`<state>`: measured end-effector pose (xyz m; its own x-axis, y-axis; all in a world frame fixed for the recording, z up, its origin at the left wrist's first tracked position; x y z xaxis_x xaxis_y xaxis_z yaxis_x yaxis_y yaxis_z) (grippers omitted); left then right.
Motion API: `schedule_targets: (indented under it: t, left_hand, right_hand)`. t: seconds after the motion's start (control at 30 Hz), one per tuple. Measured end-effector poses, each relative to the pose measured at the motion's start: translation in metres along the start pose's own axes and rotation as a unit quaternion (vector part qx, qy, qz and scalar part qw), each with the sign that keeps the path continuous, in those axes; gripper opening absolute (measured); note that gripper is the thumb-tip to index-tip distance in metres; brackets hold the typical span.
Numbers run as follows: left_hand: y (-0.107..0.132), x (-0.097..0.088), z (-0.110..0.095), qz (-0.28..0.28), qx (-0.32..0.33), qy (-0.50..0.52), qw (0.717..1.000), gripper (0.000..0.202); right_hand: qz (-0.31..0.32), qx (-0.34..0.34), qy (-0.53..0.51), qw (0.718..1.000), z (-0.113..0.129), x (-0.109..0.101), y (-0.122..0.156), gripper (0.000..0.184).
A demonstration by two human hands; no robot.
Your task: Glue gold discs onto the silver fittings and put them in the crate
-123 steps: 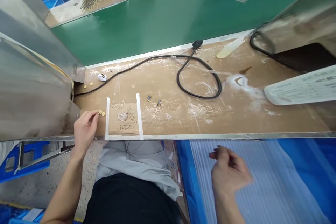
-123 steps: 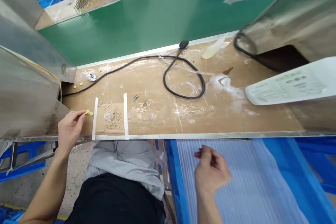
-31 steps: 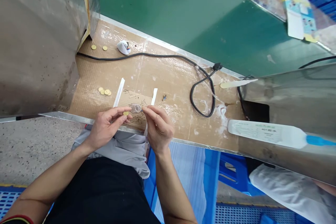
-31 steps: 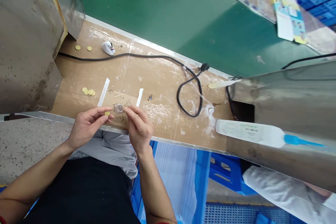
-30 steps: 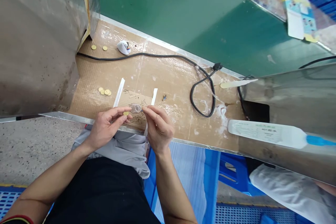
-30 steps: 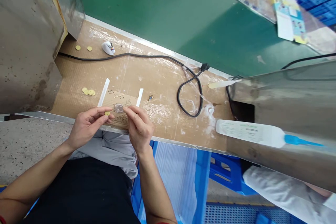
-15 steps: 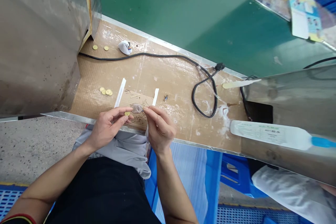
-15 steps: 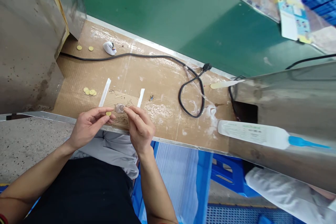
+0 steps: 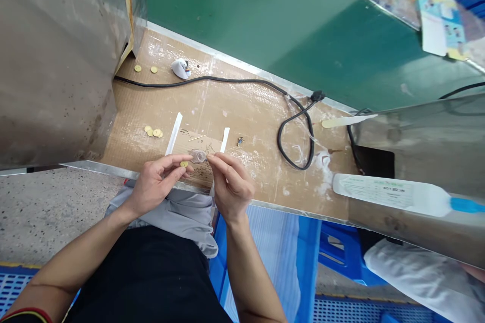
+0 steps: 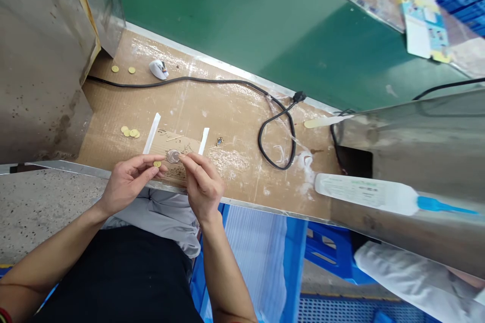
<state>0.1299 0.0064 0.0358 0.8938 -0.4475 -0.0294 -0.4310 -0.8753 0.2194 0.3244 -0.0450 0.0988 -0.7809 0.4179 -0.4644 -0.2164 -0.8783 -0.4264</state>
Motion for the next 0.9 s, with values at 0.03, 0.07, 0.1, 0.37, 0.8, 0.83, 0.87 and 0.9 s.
schedule_targets:
  t: [0.03, 0.07, 0.1, 0.37, 0.8, 0.83, 0.87, 0.9]
  left_hand:
    - [0.000, 0.000, 0.000, 0.000, 0.000, -0.001, 1.000, 0.033]
    - [0.000, 0.000, 0.000, 0.001, 0.000, -0.002, 1.000, 0.033]
    - [0.000, 0.000, 0.000, 0.001, 0.000, -0.003, 1.000, 0.033]
    - [-0.001, 0.001, 0.000, 0.004, 0.009, 0.006, 1.000, 0.034]
    - [-0.001, 0.001, -0.003, 0.000, 0.027, 0.004, 1.000, 0.031]
    - [-0.002, 0.001, -0.004, -0.001, 0.029, 0.003, 1.000, 0.031]
    - [-0.002, 0.000, -0.005, -0.002, 0.031, 0.002, 1.000, 0.031]
    - [-0.002, 0.000, -0.005, -0.003, 0.033, 0.000, 0.999, 0.031]
  right_hand:
    - [0.000, 0.005, -0.001, 1.000, -0.001, 0.000, 0.000, 0.027]
    - [-0.001, 0.008, -0.005, 1.000, -0.001, -0.001, -0.001, 0.027]
    - [-0.001, 0.010, -0.010, 1.000, -0.001, -0.001, -0.002, 0.027]
    - [-0.004, 0.018, -0.018, 1.000, 0.000, -0.002, -0.007, 0.023]
    - [-0.042, -0.049, 0.016, 0.998, 0.013, -0.006, -0.011, 0.028]
    - [-0.038, -0.056, 0.024, 0.997, 0.014, -0.005, -0.011, 0.028]
    - [-0.033, -0.061, 0.029, 0.997, 0.015, -0.003, -0.010, 0.028]
    - [-0.027, -0.066, 0.032, 0.997, 0.015, -0.002, -0.009, 0.030]
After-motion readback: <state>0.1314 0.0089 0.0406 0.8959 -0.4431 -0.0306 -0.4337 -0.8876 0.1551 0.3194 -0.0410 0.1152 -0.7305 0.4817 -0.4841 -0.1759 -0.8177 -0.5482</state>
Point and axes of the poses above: each hand's wrist, its own y-axis away from the middle knuckle, its own x-axis out of the palm, z = x × y, the point moved 10 cm from there along -y, towards the middle knuckle, and after that the axes turned 10 degrees about -y, right-handed, at the moved point
